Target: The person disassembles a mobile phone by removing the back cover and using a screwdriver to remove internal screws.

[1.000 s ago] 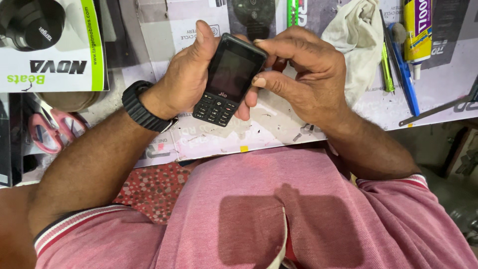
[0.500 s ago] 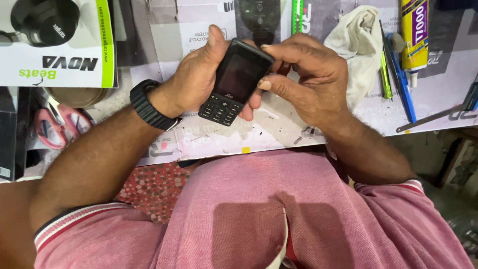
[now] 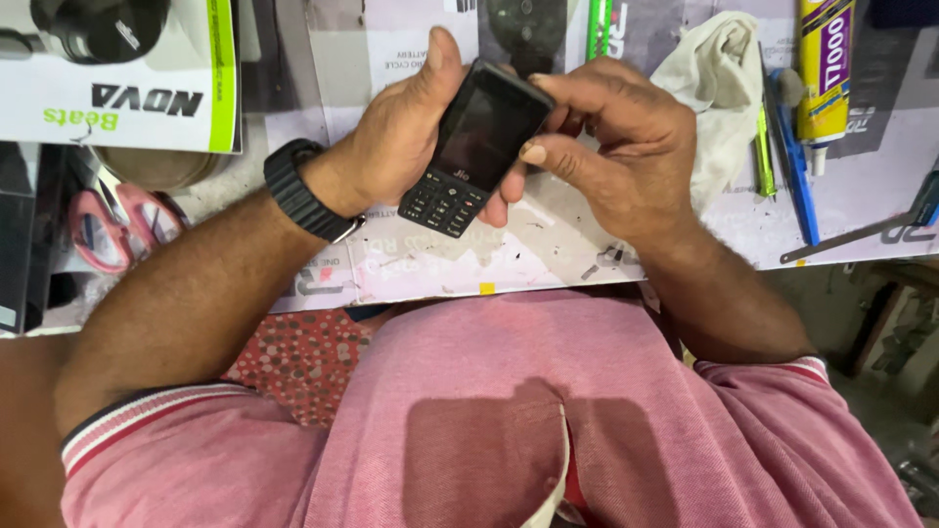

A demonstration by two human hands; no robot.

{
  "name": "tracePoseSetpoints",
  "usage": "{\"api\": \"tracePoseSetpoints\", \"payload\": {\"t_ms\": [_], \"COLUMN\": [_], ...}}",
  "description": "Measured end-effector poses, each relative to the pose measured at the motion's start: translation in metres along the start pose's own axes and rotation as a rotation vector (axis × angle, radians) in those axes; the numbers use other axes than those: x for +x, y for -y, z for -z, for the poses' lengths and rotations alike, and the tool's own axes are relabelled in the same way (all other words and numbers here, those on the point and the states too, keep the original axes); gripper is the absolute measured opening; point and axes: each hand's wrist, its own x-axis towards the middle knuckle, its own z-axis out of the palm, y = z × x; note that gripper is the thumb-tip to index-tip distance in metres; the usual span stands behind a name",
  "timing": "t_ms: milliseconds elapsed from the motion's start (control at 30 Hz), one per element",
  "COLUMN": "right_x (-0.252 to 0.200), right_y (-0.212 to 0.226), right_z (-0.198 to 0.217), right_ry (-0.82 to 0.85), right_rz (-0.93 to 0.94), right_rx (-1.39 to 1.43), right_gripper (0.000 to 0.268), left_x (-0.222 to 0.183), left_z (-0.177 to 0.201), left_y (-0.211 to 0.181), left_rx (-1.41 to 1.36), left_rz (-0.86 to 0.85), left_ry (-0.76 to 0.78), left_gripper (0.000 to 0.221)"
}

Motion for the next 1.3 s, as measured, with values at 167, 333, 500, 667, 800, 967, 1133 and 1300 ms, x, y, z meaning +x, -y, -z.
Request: {"api": "tracePoseSetpoints", "payload": {"t_ms": [167,333,500,667,800,967,1133,1300], "right_x": [0.000,-0.002,0.002,0.007,0.008,0.011,0.009,0.012], "right_y": [-0.003,-0.002,0.000,0.013,0.014,0.007,0.003,0.007], "right_z": [0.002,0.003,0.001,-0.008,-0.014,-0.009,-0.011,-0.013], "right_ry": [0.005,0.002,-0.003,-0.039,-0.025,0.152,0.132,0.110], "right_rz": [0.029,0.041,0.055,-0.073,0.000,0.271,0.358,0.472], "right_rx": [-0.078,-0.097,-0.121,0.001,-0.125,-0.410,-0.590,-0.704], "right_gripper": [0.038,0.035,0.033,0.033,0.037,0.052,0.058,0.051], "left_x": [0.000,0.001,0.000,0.004,0.007,0.008,0.005,0.001], "left_z": [0.001,0.003,0.004,0.014,0.017,0.020,0.022,0.025], "left_y": [0.003,0.004,0.008,0.023,0.029,0.026,0.024,0.024], "left_rx": [-0.019,-0.013,-0.025,-0.095,-0.134,-0.103,-0.058,-0.018], "left_rz": [-0.010,-0.024,-0.019,-0.036,0.003,0.001,0.007,0.025], "left_ry": [-0.009,0.010,-0.016,0.012,0.024,0.047,0.041,0.033], "left_gripper": [0.099,0.098,0.096,0.087,0.074,0.066,0.065,0.063]}}
